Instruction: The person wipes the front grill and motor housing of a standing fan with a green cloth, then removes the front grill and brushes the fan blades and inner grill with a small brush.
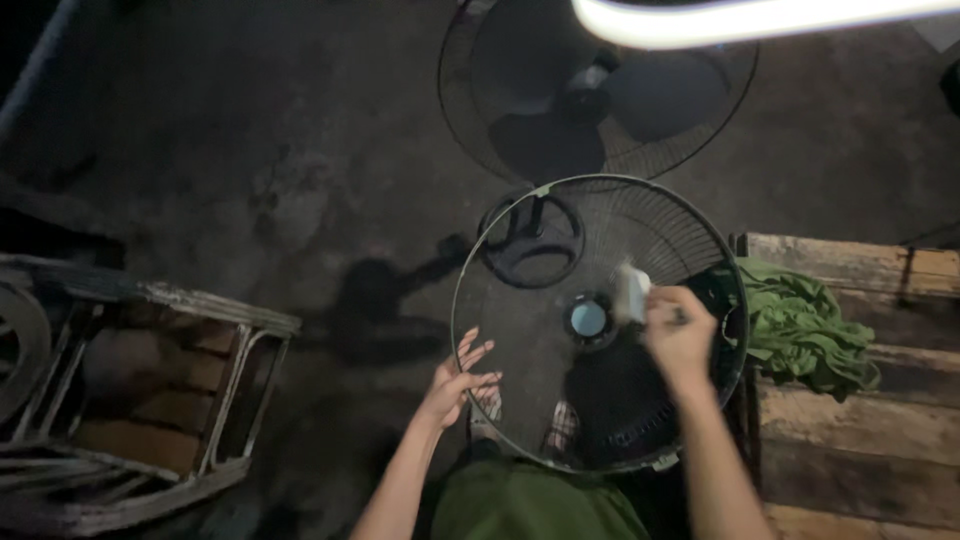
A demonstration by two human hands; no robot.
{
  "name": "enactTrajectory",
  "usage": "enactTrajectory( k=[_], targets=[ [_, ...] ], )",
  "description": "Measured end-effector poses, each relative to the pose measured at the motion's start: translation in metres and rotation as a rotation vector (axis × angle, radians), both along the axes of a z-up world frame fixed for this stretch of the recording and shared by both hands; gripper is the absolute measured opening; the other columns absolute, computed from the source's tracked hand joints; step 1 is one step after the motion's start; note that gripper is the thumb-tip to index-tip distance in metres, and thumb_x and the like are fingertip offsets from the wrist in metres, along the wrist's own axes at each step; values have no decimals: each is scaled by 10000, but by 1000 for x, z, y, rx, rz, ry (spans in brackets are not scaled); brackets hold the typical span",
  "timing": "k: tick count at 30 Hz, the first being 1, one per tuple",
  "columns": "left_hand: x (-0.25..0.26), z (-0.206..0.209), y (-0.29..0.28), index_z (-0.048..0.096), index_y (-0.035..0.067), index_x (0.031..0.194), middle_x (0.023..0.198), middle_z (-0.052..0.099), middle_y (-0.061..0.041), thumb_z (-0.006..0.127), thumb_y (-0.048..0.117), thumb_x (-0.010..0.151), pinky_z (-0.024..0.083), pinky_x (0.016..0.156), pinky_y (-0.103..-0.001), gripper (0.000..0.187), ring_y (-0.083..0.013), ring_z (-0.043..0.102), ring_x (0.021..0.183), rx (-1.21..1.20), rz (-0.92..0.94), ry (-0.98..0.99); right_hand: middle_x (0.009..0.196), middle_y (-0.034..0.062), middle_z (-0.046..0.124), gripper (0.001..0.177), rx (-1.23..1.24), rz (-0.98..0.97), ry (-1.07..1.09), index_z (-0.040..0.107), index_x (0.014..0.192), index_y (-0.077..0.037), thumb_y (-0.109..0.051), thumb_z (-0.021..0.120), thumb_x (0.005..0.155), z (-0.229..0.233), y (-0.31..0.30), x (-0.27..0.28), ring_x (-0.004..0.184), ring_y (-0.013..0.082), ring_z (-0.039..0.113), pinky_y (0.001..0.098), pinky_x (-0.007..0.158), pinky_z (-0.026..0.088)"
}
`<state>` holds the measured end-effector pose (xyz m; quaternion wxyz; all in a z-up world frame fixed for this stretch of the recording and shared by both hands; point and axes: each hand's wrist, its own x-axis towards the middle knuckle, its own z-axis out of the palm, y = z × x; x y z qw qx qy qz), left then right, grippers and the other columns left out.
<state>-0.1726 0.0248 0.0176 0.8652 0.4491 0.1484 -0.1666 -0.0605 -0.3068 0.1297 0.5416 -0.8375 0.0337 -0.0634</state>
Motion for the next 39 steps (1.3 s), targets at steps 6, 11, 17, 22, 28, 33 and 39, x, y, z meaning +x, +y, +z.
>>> enactTrajectory(
  k=[6,11,17,22,28,33,39],
  targets=[
    [-1,3,14,271,99,1594,1551,447,-218,550,-88,801,636,823,-411,861,-336,707,1075,-38,-1,0,1081,153,754,171,-44,704,-147,767,889,-77,-16,725,735,9,27,-23,1002,330,727,402,874,594],
    [-7,2,16,279,125,1583,1539,461,-197,543,-74,785,641,814,-436,863,-346,716,1052,-28,18,52,1283,189,682,164,-481,396,-290,714,993,-85,13,651,877,24,21,-27,1113,310,713,372,922,594],
    [7,10,10,292,145,1580,1553,455,-174,563,-72,812,628,843,-439,843,-329,706,1079,17,-10,44,866,118,723,86,-196,498,-224,668,807,-55,-1,728,836,13,24,-12,824,278,728,379,752,575],
    [9,8,2,286,122,1596,1558,447,-192,559,-80,839,629,858,-433,830,-310,700,1084,-8,-101,0,863,163,585,267,858,-78,79,595,882,-5,-163,642,1091,-1,78,12,779,309,565,395,679,490],
    [13,10,7,280,121,1584,1529,476,-189,492,-95,766,639,806,-445,872,-338,720,1027,-68,-62,63,1220,173,712,284,-216,351,-333,723,1189,-51,-203,578,999,1,72,-36,1089,319,708,419,894,565],
    [6,-2,14,269,83,1597,1543,464,-203,517,-96,839,625,855,-435,817,-312,704,1097,17,-142,-3,1314,273,655,112,-373,-162,-643,687,1041,-28,-95,610,996,11,41,34,1206,389,661,433,987,550],
    [18,-11,8,313,-44,1554,1517,484,-242,482,-71,813,658,830,-467,760,-355,738,1040,-122,-79,85,1063,135,731,23,237,794,-246,718,845,-67,-49,711,858,-20,98,-12,970,266,726,428,899,562]
  ],
)
